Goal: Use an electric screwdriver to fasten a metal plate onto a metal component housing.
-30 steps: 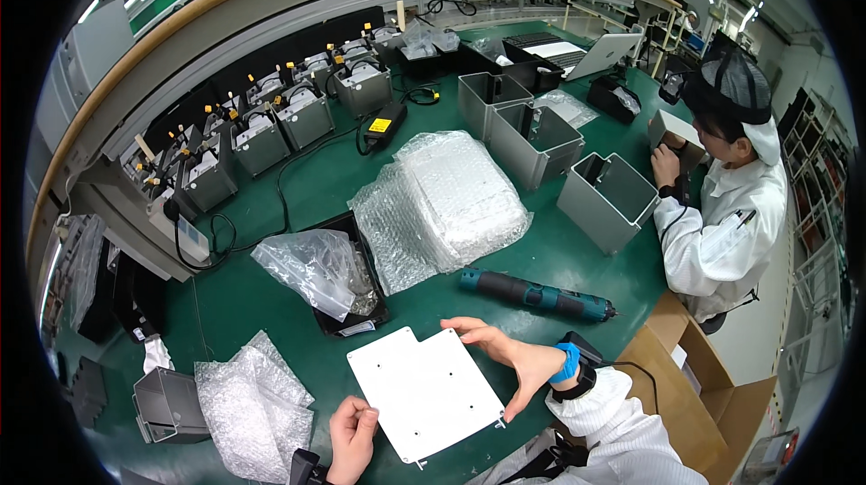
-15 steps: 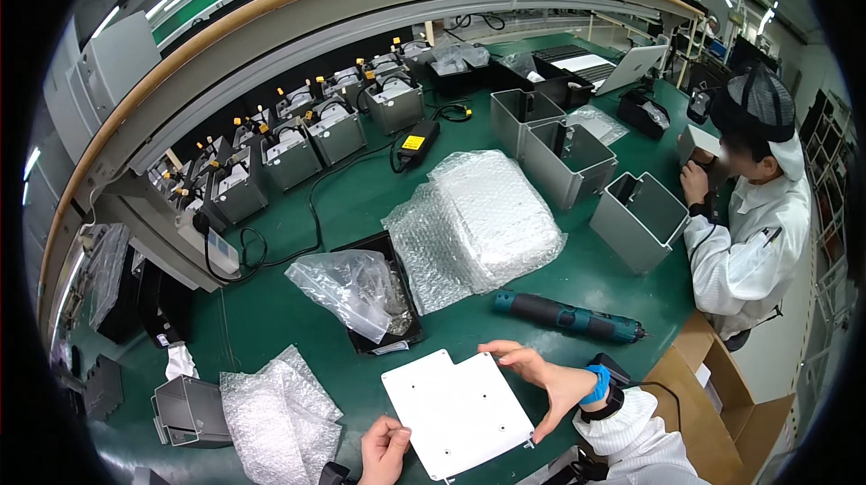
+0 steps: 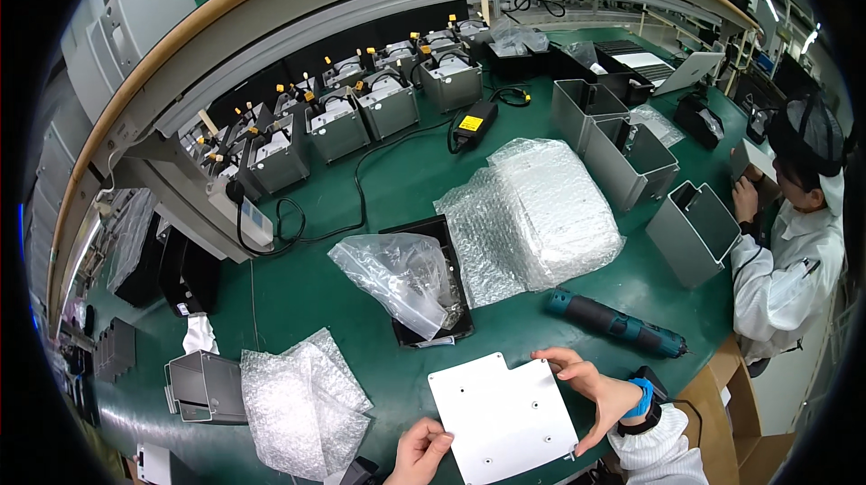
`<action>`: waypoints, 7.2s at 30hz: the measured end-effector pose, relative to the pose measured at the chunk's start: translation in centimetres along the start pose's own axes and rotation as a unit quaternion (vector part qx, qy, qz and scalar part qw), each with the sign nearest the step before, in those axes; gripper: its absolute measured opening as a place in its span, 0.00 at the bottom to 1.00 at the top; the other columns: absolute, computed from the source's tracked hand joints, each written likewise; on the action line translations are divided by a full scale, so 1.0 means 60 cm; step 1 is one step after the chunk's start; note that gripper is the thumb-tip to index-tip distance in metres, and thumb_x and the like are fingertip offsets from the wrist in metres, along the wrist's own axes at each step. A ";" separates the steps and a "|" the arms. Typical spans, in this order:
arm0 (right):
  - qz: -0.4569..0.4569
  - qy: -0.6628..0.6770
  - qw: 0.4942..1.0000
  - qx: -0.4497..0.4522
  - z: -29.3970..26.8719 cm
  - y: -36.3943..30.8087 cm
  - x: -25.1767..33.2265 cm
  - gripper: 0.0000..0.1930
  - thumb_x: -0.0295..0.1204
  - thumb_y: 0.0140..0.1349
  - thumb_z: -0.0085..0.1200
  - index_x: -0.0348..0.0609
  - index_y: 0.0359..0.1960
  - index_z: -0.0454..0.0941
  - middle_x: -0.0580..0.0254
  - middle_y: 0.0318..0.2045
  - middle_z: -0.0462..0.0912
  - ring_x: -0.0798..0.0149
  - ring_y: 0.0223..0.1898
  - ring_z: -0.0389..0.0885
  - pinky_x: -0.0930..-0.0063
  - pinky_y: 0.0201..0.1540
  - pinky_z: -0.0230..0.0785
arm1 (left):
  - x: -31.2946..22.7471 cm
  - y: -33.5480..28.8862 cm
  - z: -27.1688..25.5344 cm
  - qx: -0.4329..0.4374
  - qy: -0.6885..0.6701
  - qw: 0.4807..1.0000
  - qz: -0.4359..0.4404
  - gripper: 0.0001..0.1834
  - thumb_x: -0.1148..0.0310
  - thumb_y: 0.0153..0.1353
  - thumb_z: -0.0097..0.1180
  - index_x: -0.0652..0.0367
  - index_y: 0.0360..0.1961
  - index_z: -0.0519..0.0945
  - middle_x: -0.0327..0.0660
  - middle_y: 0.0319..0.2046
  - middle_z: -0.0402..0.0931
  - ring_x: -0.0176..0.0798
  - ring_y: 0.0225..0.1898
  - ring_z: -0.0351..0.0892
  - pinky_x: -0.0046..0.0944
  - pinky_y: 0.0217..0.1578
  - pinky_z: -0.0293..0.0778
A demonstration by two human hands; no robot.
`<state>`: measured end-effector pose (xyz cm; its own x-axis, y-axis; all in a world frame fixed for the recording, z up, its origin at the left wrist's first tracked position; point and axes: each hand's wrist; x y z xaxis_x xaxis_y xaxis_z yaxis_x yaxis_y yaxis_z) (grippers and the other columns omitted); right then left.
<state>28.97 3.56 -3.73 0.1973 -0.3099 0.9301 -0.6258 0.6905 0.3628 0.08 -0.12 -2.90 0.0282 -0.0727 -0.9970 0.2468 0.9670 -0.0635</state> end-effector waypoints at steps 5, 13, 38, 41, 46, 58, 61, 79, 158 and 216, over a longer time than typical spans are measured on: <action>0.009 0.000 1.000 0.002 0.000 0.001 0.000 0.59 0.36 0.29 0.76 0.62 0.62 0.43 0.42 0.62 0.42 0.43 0.65 0.42 0.47 0.63 0.39 | -0.006 0.002 -0.002 0.021 0.002 1.000 0.001 0.08 0.70 0.62 0.49 0.60 0.27 0.68 0.30 0.19 0.64 0.23 0.22 0.60 0.25 0.23 0.58; 0.004 0.009 1.000 -0.006 0.000 -0.003 -0.005 0.60 0.36 0.28 0.76 0.63 0.62 0.42 0.42 0.62 0.42 0.42 0.65 0.43 0.46 0.63 0.40 | -0.002 0.001 -0.002 0.018 0.008 1.000 -0.013 0.08 0.70 0.62 0.49 0.60 0.27 0.68 0.31 0.19 0.64 0.23 0.22 0.60 0.24 0.23 0.58; -0.021 0.043 0.998 -0.035 0.004 0.001 -0.013 0.58 0.38 0.33 0.74 0.52 0.62 0.40 0.42 0.62 0.44 0.45 0.65 0.44 0.52 0.63 0.38 | 0.000 -0.003 -0.001 0.012 -0.001 1.000 -0.016 0.10 0.70 0.62 0.49 0.58 0.25 0.65 0.29 0.20 0.60 0.23 0.22 0.56 0.25 0.23 0.54; -0.027 0.039 0.999 -0.024 0.002 0.001 -0.015 0.59 0.40 0.32 0.74 0.51 0.62 0.40 0.43 0.62 0.44 0.46 0.65 0.43 0.52 0.63 0.39 | 0.009 -0.004 -0.004 -0.002 0.014 1.000 -0.015 0.09 0.71 0.61 0.49 0.58 0.25 0.66 0.29 0.20 0.62 0.23 0.22 0.58 0.24 0.23 0.55; -0.031 0.045 0.998 -0.026 0.002 0.001 -0.016 0.59 0.41 0.32 0.74 0.50 0.62 0.40 0.44 0.62 0.43 0.47 0.65 0.43 0.54 0.62 0.40 | 0.024 -0.007 -0.015 0.009 0.010 1.000 -0.008 0.06 0.72 0.62 0.48 0.58 0.29 0.66 0.28 0.22 0.62 0.21 0.23 0.56 0.23 0.24 0.54; -0.014 0.005 0.999 -0.031 -0.018 -0.011 0.002 0.63 0.56 0.24 0.72 0.47 0.62 0.47 0.49 0.64 0.41 0.52 0.65 0.45 0.58 0.62 0.47 | 0.033 -0.004 -0.031 0.014 -0.019 1.000 -0.010 0.04 0.71 0.62 0.49 0.59 0.33 0.69 0.28 0.22 0.64 0.22 0.23 0.58 0.23 0.24 0.55; -0.067 -0.025 0.973 -0.218 -0.057 -0.032 0.028 0.56 0.58 0.26 0.69 0.44 0.59 0.57 0.55 0.60 0.53 0.60 0.54 0.64 0.67 0.53 0.58 | 0.026 0.022 -0.053 -0.079 -0.034 0.994 0.061 0.19 0.57 0.53 0.62 0.59 0.23 0.67 0.33 0.15 0.64 0.25 0.16 0.60 0.25 0.18 0.55; 0.142 -0.358 0.840 -0.382 -0.055 -0.062 0.191 0.18 0.31 0.47 0.61 0.35 0.36 0.69 0.58 0.26 0.73 0.63 0.27 0.72 0.71 0.31 0.66 | -0.155 0.071 0.140 0.263 0.292 0.896 0.206 0.10 0.66 0.43 0.68 0.60 0.25 0.83 0.40 0.13 0.71 0.31 0.12 0.62 0.30 0.14 0.58; -0.102 -0.001 0.967 -0.235 0.082 0.037 0.278 0.20 0.12 0.43 0.60 0.41 0.33 0.63 0.59 0.23 0.74 0.66 0.25 0.76 0.69 0.32 0.71 | -0.147 0.058 0.148 0.277 0.300 0.902 0.142 0.08 0.66 0.44 0.65 0.58 0.25 0.81 0.42 0.14 0.70 0.41 0.17 0.72 0.37 0.20 0.66; 0.034 -0.134 0.979 -0.151 0.096 0.047 0.247 0.18 0.16 0.45 0.61 0.42 0.32 0.64 0.64 0.24 0.78 0.74 0.27 0.75 0.83 0.31 0.64 | -0.107 0.057 0.124 0.287 0.400 0.840 0.229 0.12 0.64 0.49 0.55 0.55 0.35 0.79 0.48 0.21 0.77 0.53 0.27 0.77 0.47 0.27 0.71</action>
<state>25.77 -2.84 10.74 -0.0680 -0.3888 0.9188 -0.3715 0.8646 0.3384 7.96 1.86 3.60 -0.3556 0.6844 -0.6365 0.8202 0.5550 0.1385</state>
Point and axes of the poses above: each hand's wrist, its own y-axis towards the middle knuckle, its own z-axis out of the palm, x = y × z
